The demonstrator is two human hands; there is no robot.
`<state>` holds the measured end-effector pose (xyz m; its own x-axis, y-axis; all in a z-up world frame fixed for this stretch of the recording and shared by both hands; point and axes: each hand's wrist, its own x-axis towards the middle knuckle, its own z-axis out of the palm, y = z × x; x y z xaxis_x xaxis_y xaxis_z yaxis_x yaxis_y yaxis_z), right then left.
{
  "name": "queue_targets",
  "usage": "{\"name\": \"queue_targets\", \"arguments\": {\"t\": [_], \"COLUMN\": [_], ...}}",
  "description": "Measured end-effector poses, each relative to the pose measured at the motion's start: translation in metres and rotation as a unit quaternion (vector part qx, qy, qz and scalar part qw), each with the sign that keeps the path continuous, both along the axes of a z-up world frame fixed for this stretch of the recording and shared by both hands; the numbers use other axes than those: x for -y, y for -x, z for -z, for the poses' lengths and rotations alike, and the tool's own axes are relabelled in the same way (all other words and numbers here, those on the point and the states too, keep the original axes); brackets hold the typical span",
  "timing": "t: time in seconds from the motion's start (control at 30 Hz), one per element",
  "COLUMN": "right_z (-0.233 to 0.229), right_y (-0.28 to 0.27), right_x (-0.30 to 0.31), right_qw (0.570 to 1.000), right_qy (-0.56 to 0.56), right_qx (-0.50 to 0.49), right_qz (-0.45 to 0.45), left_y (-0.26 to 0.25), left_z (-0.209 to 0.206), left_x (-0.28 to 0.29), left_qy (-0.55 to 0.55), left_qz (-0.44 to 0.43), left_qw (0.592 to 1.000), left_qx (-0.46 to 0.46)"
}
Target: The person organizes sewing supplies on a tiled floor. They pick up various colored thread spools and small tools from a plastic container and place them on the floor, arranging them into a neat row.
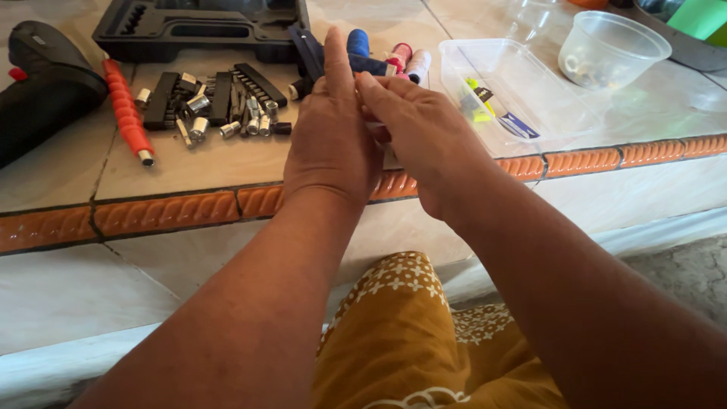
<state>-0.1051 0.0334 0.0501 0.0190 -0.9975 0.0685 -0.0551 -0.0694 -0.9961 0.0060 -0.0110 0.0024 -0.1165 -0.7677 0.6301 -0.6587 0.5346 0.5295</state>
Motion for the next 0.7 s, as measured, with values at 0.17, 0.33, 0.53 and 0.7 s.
{"name": "queue_targets", "arguments": {"t": [0.17,0.33,0.53,0.7], "right_z": [-0.006,-0.011,-0.005,-0.004], "right_y": [-0.006,-0.004,-0.003,-0.002], "right_x": [0.008,0.019,0.02,0.021], "right_qw": [0.999,0.993,0.997,0.996], "right_qy": [0.0,-0.086,-0.073,-0.08], "right_qx": [-0.05,-0.058,-0.017,0.007], "right_qz": [0.014,0.061,0.021,0.036], "left_y": [0.001,0.003,0.003,0.002], "left_z": [0.001,0.005,0.004,0.001], "left_x": [0.001,0.007,0.009,0.005], "left_qy": [-0.024,0.04,-0.048,-0.029], "left_qz": [-0.011,-0.044,-0.032,-0.025], "left_qw": [1.0,0.998,0.997,0.999], "left_qx": [-0.017,0.016,0.04,0.014]}}
